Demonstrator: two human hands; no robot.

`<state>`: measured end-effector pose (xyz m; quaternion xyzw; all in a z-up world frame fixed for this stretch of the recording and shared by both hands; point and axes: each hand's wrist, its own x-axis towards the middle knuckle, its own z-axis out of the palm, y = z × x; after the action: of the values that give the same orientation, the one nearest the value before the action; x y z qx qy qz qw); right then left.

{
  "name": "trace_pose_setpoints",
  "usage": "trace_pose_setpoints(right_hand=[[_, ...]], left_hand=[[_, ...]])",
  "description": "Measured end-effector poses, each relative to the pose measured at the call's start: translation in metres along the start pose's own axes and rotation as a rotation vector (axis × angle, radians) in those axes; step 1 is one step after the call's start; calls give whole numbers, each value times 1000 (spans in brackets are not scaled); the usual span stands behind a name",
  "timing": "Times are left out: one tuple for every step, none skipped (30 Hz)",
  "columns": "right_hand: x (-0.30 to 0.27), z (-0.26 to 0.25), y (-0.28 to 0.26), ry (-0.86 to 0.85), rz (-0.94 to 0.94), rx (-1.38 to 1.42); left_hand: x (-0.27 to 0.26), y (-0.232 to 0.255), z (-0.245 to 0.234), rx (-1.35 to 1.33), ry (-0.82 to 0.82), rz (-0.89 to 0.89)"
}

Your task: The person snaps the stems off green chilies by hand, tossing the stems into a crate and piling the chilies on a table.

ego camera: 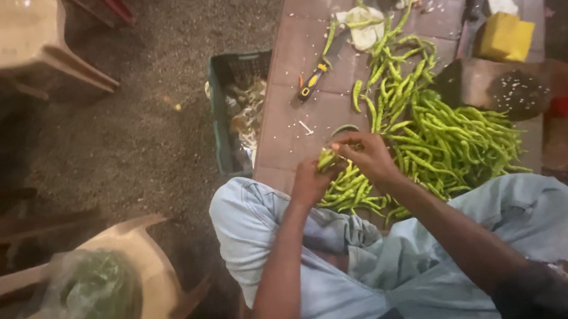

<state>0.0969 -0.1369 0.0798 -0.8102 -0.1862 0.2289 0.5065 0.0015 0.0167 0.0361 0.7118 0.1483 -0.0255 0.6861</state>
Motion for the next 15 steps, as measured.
trace_pose_setpoints(right_hand=[[-8,-1,-2,-19,-27,41],[-12,-7,-6,-43,-51,-56],[-11,-14,-13,-70,-77,-152],[-12,-17,-22,-97,-103,-249],[-16,-21,-33,-138,17,-289],[-21,-27,-43,-179,137,-327],[-26,-31,-51,-218,259,-367],[-27,-29,-57,-161,19,-482],[-28,-26,-61,-102,-224,-596],[-29,-23,-62,-43,-468,-705],[-29,-19,-62,16,-514,-708],[-28,-11,-60,76,-560,-710],[-26,-2,-58,126,-604,-708],[-22,9,-56,147,-612,-711],[-14,19,-54,170,-622,-717]], left_hand=[[-7,3,-2,88,-26,47],[-14,5,-4,176,-51,95],[-19,6,-6,208,-63,108],[-24,7,-7,240,-75,121],[-26,6,-8,271,-85,139],[-29,4,-8,265,-69,189],[-30,1,-7,257,-54,239],[-31,-4,-7,248,-38,289],[-32,-8,-4,150,-53,239],[-31,-11,-1,51,-69,189],[-30,-14,3,-47,-82,135],[-27,-16,5,-178,-59,82],[-26,-18,7,-312,-32,23],[-26,-19,7,-446,-6,-34],[-27,-19,4,-471,46,-57]])
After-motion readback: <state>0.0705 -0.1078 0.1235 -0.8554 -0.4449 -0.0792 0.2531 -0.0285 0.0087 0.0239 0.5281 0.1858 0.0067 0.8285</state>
